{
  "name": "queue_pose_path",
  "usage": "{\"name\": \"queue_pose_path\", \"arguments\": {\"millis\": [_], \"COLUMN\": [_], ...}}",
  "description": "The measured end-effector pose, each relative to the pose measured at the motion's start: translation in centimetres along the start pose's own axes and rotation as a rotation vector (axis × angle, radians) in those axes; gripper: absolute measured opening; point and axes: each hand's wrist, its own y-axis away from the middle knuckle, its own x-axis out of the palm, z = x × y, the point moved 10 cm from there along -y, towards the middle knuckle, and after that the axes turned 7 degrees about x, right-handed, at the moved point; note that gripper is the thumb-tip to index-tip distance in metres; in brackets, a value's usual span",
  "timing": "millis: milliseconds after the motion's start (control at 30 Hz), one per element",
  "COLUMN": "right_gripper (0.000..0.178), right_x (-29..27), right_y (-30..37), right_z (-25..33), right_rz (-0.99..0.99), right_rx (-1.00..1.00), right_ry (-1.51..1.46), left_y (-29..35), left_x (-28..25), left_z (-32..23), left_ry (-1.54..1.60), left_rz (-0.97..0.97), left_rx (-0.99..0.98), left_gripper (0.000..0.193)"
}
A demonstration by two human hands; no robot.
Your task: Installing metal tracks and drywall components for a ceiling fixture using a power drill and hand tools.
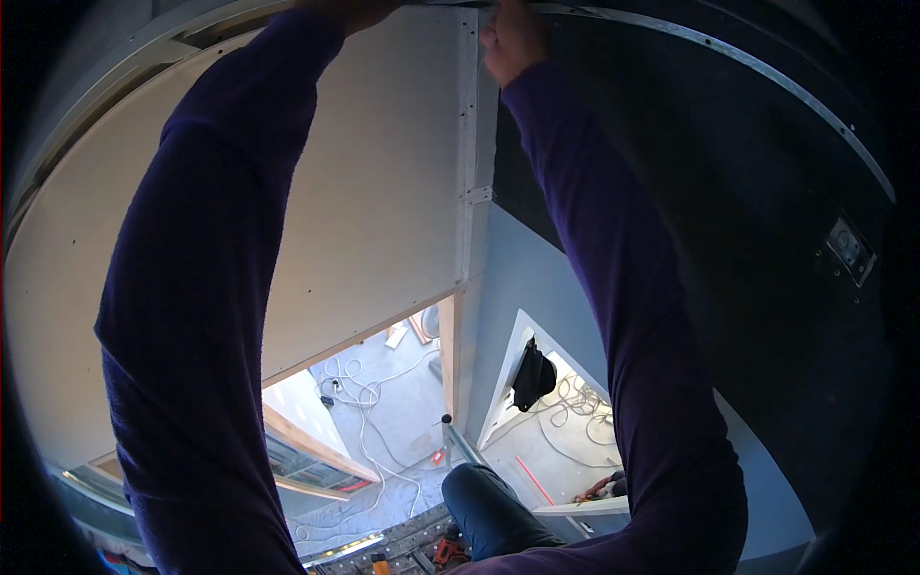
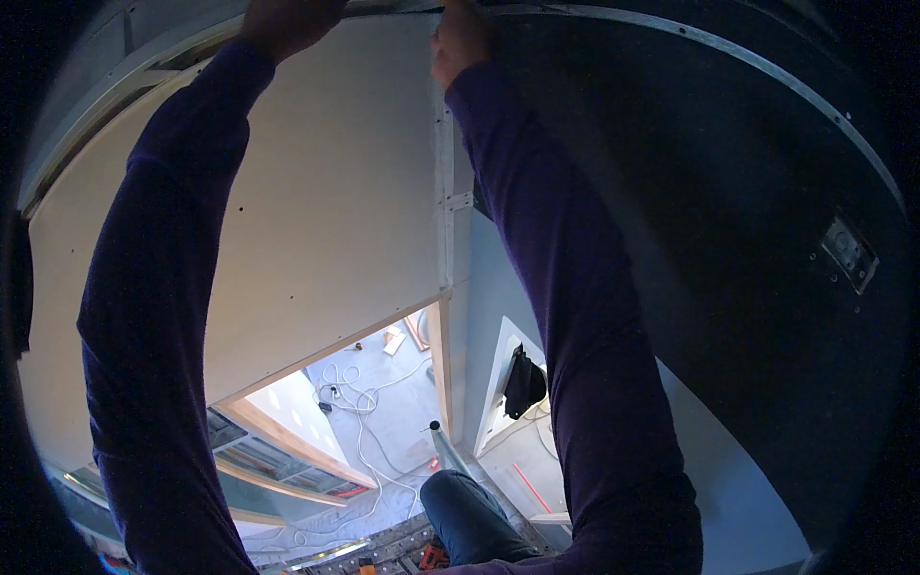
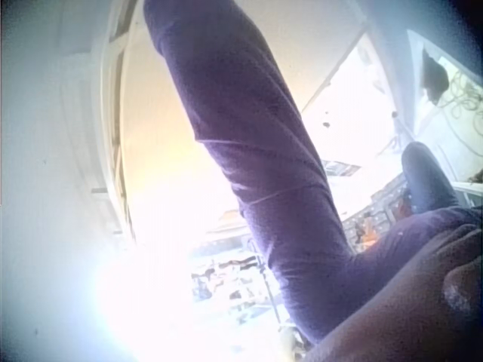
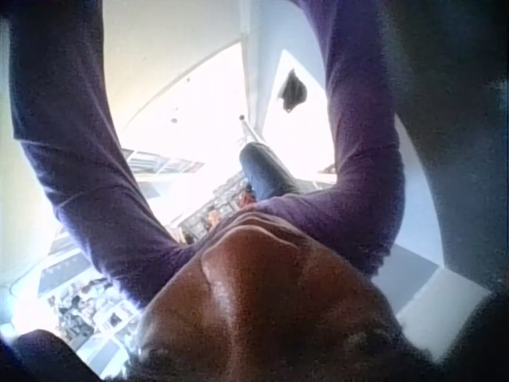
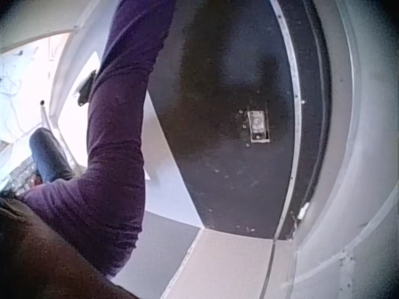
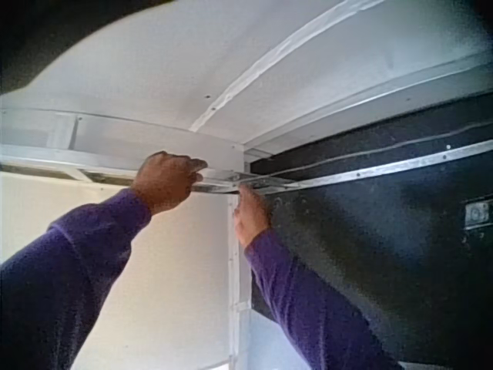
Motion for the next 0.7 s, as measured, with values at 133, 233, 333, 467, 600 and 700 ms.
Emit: {"name": "queue_pose_path", "arguments": {"millis": [133,233,333,467,600,700], "right_gripper": [0.042,0.041,0.033,0.013,0.019,0.017], "right_x": [0.2,-0.2,-1.7,3.7,3.9,4.5], "right_y": [-0.1,0.0,1.1,1.7,2.5,1.1], "right_z": [0.9,2.4,3.2,-5.1,-4.6,-3.6], "right_rz": [0.029,-0.020,-0.065,0.180,0.128,0.179], "right_rx": [-0.020,-0.089,-0.193,0.822,1.011,0.943], "right_ry": [0.158,0.097,0.010,-1.034,-1.123,-1.150], "left_y": [-0.1,0.0,0.1,1.3,0.4,0.6], "left_x": [0.5,0.3,0.1,-4.9,1.8,9.6], "left_z": [0.4,0.8,0.2,-3.3,-2.8,-0.2], "left_ry": [0.021,0.015,0.001,-0.113,0.246,0.475], "left_rz": [0.069,0.095,0.073,-0.609,-0.186,-0.017], "left_rx": [-0.052,-0.072,-0.029,0.290,-0.072,-0.369], "left_gripper": [0.030,0.030,0.030,0.025,0.017,0.015]}}
